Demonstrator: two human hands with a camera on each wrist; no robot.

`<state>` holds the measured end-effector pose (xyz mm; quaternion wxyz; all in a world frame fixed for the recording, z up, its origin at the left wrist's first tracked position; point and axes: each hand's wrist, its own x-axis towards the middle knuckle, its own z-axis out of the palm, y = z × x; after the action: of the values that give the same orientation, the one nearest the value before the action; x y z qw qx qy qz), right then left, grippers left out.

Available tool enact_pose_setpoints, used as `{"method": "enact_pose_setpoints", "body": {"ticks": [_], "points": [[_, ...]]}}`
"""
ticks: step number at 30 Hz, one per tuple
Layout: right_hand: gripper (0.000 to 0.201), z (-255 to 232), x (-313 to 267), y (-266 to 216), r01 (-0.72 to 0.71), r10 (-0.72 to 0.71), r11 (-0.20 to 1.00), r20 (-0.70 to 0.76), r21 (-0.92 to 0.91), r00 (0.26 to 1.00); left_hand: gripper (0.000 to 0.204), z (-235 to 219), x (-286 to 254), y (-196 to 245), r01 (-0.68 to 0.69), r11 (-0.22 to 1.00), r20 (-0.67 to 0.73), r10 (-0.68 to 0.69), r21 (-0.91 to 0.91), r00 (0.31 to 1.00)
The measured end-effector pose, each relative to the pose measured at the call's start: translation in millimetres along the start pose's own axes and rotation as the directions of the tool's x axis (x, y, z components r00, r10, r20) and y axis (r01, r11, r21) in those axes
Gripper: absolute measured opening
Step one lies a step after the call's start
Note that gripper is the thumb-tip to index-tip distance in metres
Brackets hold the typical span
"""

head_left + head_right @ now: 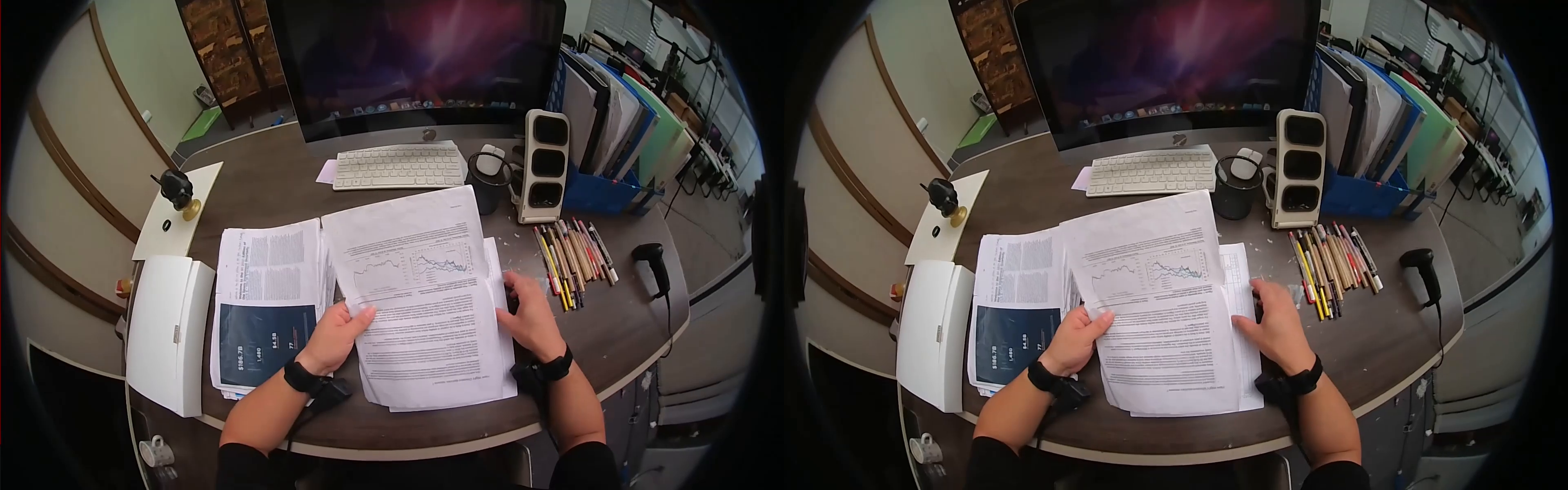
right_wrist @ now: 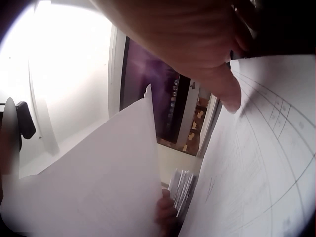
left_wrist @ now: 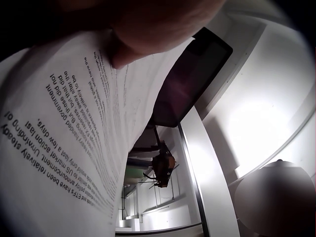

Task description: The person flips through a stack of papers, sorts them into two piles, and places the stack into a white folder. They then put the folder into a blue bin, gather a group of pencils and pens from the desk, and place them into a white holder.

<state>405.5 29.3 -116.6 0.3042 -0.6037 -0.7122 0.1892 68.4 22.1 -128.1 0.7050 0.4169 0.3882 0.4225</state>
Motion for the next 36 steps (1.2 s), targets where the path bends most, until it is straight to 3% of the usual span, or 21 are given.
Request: {"method": "enact_pose_setpoints", "body": {"ticks": [2,6,10,12,13,14,16,26,36], "points": [[0.063,2,1,-3,-0.013,0.013,1.0,0.047,-0.007,0.999,0.035,0,2,-3,-0.019,1.0,-0.031,0.018,-0.021,0.999],[0.064,0,4,-15,-0.199,0.196,0.98,0.112,0.016,0.974,0.035,-2,3,-3,0.026,0.995,-0.01,-0.027,-0.093,1.0],[0.058,-2,6,-12,-0.304,0.295,0.948,0.105,0.09,0.95,0.035,-1,2,-1,0.005,0.989,-0.042,-0.011,-0.148,0.999],[0.045,-2,9,6,-0.303,0.271,0.898,0.14,0.32,0.952,0.036,-2,1,-1,-0.002,0.985,-0.043,-0.006,-0.172,0.999],[0.028,-2,10,14,-0.311,0.25,0.813,0.187,0.493,0.95,0.036,-1,0,0,-0.013,0.983,-0.049,0.004,-0.184,0.999],[0.028,-6,11,17,-0.309,0.249,0.815,0.185,0.49,0.951,0.036,-2,0,0,-0.024,0.98,-0.055,0.013,-0.195,0.998],[0.016,-17,13,20,-0.413,0.303,0.612,0.282,0.674,0.91,0.036,-2,2,0,-0.035,0.976,-0.049,0.025,-0.214,0.999],[0.009,-24,13,12,-0.317,0.244,0.474,0.223,0.821,0.944,0.039,-2,-3,11,-0.035,0.991,-0.046,0.029,-0.126,0.999],[0.019,-28,11,17,-0.258,0.236,0.456,0.164,0.852,0.958,0.037,-1,0,2,-0.108,0.974,-0.039,0.102,-0.199,0.994]]}}
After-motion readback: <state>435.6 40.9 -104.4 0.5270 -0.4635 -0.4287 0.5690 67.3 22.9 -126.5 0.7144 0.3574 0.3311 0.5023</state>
